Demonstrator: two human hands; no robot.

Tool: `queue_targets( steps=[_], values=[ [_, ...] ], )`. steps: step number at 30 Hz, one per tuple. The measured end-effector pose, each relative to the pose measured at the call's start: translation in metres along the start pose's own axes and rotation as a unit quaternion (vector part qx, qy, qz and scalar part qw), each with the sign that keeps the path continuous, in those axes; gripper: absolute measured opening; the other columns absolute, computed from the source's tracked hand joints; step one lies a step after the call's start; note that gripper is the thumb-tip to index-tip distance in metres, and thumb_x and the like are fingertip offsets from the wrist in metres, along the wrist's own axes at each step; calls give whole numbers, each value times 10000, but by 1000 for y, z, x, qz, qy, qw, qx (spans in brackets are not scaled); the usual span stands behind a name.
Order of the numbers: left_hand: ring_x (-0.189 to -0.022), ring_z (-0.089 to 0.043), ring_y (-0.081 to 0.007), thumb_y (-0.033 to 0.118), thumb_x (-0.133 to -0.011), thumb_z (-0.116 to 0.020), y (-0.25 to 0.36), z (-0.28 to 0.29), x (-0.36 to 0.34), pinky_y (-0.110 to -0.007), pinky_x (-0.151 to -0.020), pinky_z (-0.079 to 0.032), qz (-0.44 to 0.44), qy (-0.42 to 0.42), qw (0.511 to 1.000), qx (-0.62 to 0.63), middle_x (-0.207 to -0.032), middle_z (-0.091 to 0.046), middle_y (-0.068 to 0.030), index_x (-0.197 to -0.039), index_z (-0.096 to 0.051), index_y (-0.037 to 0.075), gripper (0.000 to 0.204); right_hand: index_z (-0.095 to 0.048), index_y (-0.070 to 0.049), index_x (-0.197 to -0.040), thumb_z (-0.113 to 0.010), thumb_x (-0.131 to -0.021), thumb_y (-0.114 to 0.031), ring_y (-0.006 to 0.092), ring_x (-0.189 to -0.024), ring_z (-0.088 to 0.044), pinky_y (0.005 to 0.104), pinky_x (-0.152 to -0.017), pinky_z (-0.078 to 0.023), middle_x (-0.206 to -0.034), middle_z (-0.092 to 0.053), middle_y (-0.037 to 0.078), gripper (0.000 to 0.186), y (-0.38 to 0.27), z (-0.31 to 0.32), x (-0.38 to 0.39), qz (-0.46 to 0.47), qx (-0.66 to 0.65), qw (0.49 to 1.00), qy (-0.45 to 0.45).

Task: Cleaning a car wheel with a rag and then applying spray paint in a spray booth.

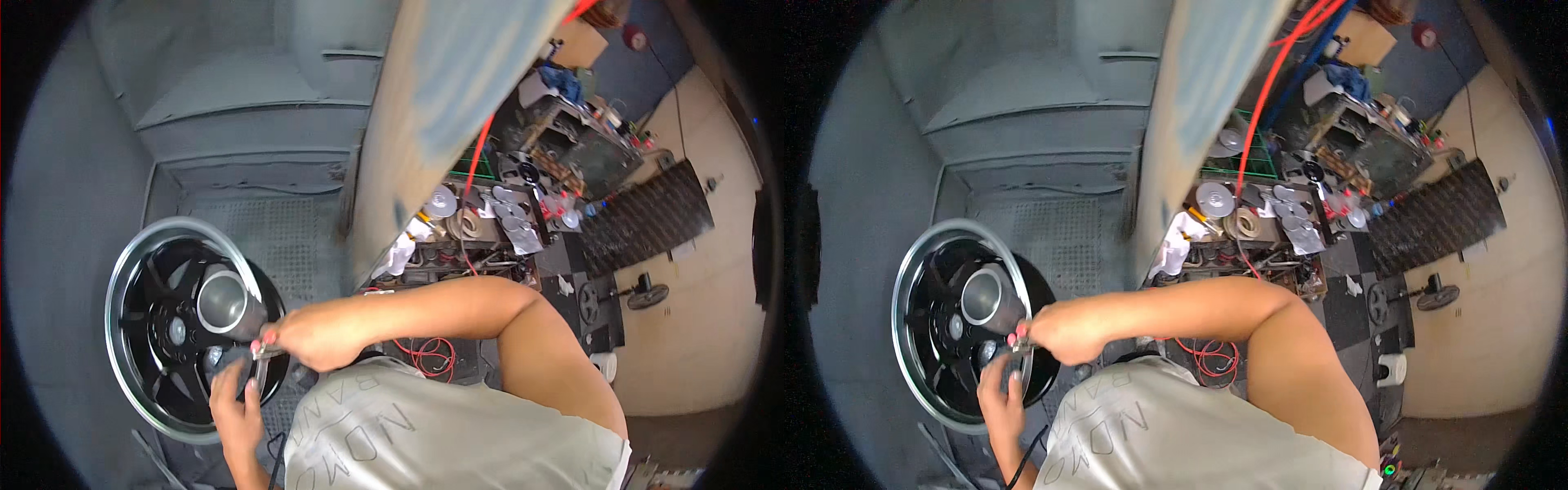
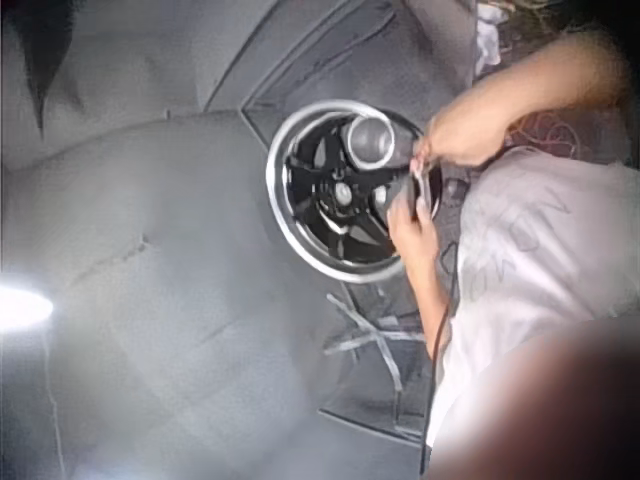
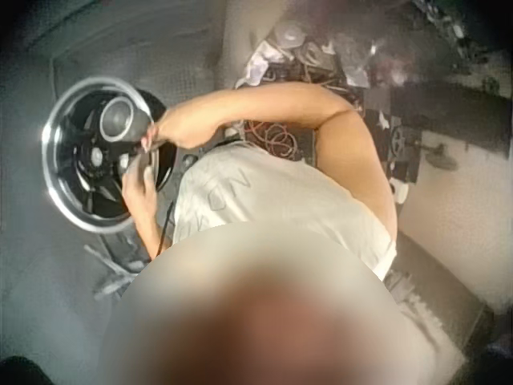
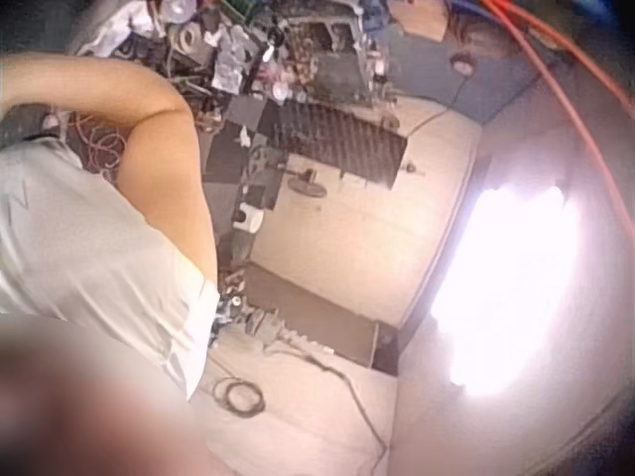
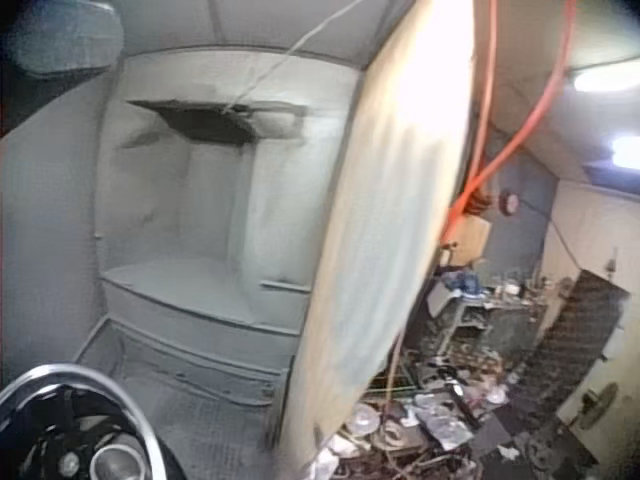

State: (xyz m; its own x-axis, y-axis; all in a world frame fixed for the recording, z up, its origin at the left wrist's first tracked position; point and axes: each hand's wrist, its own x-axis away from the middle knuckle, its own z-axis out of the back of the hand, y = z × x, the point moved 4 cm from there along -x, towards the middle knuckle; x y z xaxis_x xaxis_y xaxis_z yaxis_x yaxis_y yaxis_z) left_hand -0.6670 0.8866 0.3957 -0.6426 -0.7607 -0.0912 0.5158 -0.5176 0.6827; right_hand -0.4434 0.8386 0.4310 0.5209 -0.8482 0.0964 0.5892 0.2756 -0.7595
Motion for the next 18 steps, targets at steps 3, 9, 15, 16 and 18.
queue_targets(
  steps=[3, 9, 15, 16, 18],
  values=[
    [-1091, -620, -434, 177, -921, -643, 6, 4, 8, -473, -977, -471, -18, -17, 1000, 7, -1166, -677, -247, -1192, -651, -70, 366, -513, 75, -1206, -549, -854, -10, 495, -1063, -627, 537, -895, -505, -1074, -652, 330, 364, -9, -5, 4, -18, -46, 998, -32],
    [-1137, -636, -336, 223, -964, -661, 33, 7, 43, -464, -1046, -461, 123, -119, 949, 266, -1201, -678, -201, -1301, -638, -10, 411, -505, 34, -1259, -548, -871, -39, 482, -1084, -621, 535, -923, -500, -1106, -649, 306, 397, -12, -7, 5, 17, -85, 995, -54],
    [-1565, -243, -358, 539, -1052, -412, -9, 9, 84, -466, -1267, -165, 48, -327, 889, 319, -1669, -317, -201, -1591, -359, 7, 759, -578, 62, -1305, -502, -914, -44, 388, -951, -705, 493, -859, -557, -1110, -683, 270, 412, 14, 14, 1, 22, -24, 996, 80],
    [-1567, -239, -356, 542, -1052, -419, -19, 10, 96, -464, -1267, -167, 72, -311, 889, 329, -1675, -309, -189, -1606, -339, 33, 756, -552, 49, -1330, -511, -950, -53, 394, -869, -701, 484, -803, -562, -1050, -680, 270, 396, 23, 12, 0, -65, -52, 996, 33],
    [-1525, -330, -287, 484, -1082, -455, -38, 5, 115, -405, -1246, -222, 152, -266, 869, 389, -1646, -381, -154, -1596, -344, 7, 710, -596, 55, -1191, -557, -961, -71, 431, -823, -674, 515, -766, -532, -960, -669, 282, 266, 22, 12, 1, -73, 28, 996, 46]
  ],
)
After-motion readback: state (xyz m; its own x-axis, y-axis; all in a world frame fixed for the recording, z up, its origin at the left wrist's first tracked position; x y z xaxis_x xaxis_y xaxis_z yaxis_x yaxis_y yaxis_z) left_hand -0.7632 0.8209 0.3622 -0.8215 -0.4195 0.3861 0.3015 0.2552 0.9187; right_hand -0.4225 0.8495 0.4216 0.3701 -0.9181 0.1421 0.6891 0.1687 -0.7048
